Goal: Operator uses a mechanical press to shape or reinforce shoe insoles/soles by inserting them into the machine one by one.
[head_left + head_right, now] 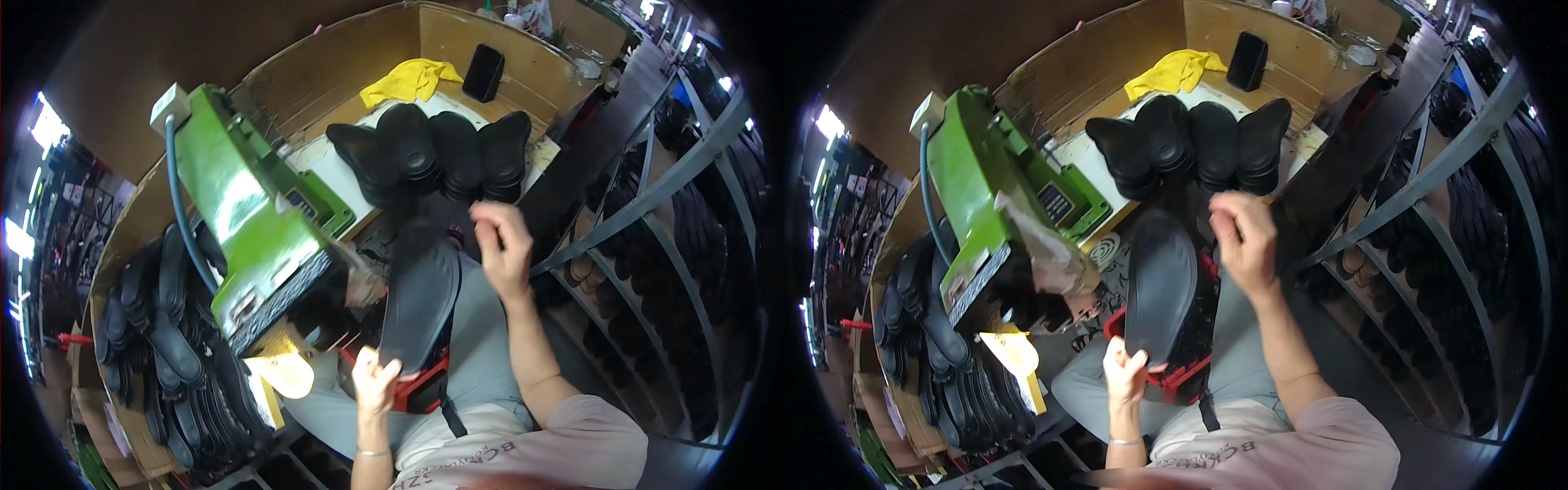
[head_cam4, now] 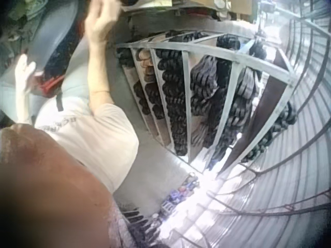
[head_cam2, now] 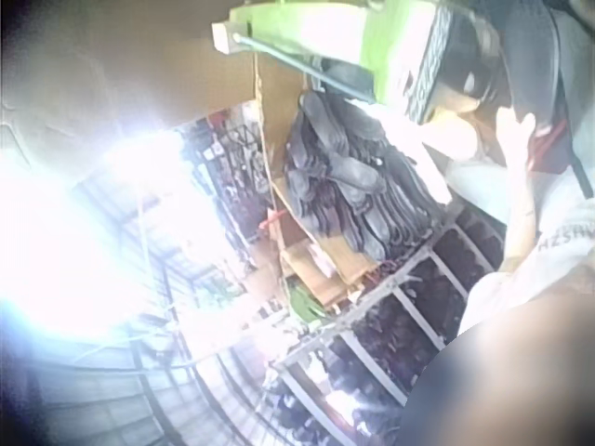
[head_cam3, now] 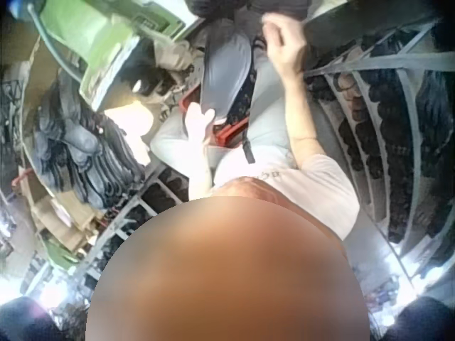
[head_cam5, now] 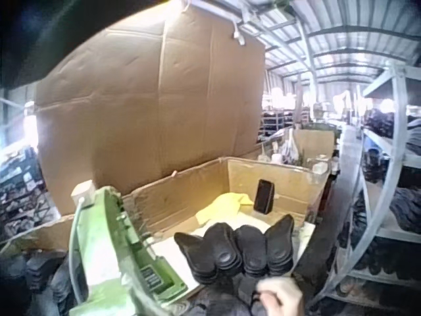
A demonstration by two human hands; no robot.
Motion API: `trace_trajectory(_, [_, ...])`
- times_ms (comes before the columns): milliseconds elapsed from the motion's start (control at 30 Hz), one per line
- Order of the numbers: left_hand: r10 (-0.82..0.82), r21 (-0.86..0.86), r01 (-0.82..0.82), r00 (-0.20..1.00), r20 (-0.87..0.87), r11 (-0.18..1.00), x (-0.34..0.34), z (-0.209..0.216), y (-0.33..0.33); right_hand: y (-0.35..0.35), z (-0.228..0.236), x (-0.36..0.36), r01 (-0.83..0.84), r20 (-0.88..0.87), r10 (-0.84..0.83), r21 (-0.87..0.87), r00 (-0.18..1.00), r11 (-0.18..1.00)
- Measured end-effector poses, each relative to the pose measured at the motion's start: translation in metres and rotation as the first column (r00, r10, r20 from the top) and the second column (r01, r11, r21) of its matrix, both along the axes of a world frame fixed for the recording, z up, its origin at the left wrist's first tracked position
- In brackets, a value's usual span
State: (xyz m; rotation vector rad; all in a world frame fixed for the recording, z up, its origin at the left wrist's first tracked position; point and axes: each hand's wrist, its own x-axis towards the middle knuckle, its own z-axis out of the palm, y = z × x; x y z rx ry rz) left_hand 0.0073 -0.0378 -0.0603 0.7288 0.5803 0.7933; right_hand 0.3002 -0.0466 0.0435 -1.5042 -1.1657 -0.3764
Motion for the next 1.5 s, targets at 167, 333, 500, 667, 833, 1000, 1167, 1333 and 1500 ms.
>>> trace_trajectory(167, [0.095,0.074,-0.111,0.978,0.187,0.991,0.173,0.049,0.053,0.008,0.011,0.091,0.481,0.483,-0.335,-0.217,0.809,0.850])
trace_trajectory(333, [0.153,0.028,-0.156,0.985,0.086,0.987,0.290,0.067,0.096,0.007,-0.009,0.116,0.310,0.311,-0.207,-0.332,0.928,0.891])
trace_trajectory(500, [0.063,-0.003,-0.063,0.998,0.027,0.998,0.276,0.023,0.089,0.004,-0.019,0.118,0.321,0.312,-0.221,-0.320,0.924,0.891])
trace_trajectory(667, [0.308,0.106,-0.291,0.922,-0.236,0.951,0.160,-0.042,0.082,0.008,-0.010,0.110,0.267,0.342,-0.152,-0.320,0.927,0.909])
trace_trajectory(833, [0.822,0.482,-0.667,0.493,-0.285,0.568,-0.005,-0.045,0.167,-0.005,-0.011,0.080,0.315,0.430,-0.261,-0.058,0.864,0.947])
trace_trajectory(1000, [0.917,0.783,-0.497,0.068,-0.394,0.373,-0.052,0.011,0.273,0.000,-0.034,0.029,0.148,0.180,-0.112,-0.200,0.977,0.969])
trace_trajectory(1167, [0.670,0.720,-0.248,-0.263,-0.694,0.648,-0.030,0.037,0.319,0.008,-0.060,-0.027,-0.074,0.025,0.083,-0.256,0.996,0.964])
trace_trajectory(1333, [0.813,0.390,-0.739,0.366,-0.452,0.549,-0.074,0.018,0.295,0.001,-0.079,-0.068,-0.246,-0.168,0.200,-0.331,0.965,0.911])
trace_trajectory(1500, [0.441,0.020,-0.452,0.879,0.181,0.892,-0.072,-0.017,0.117,-0.012,-0.098,-0.125,-0.809,-0.912,0.340,0.015,0.230,0.587])
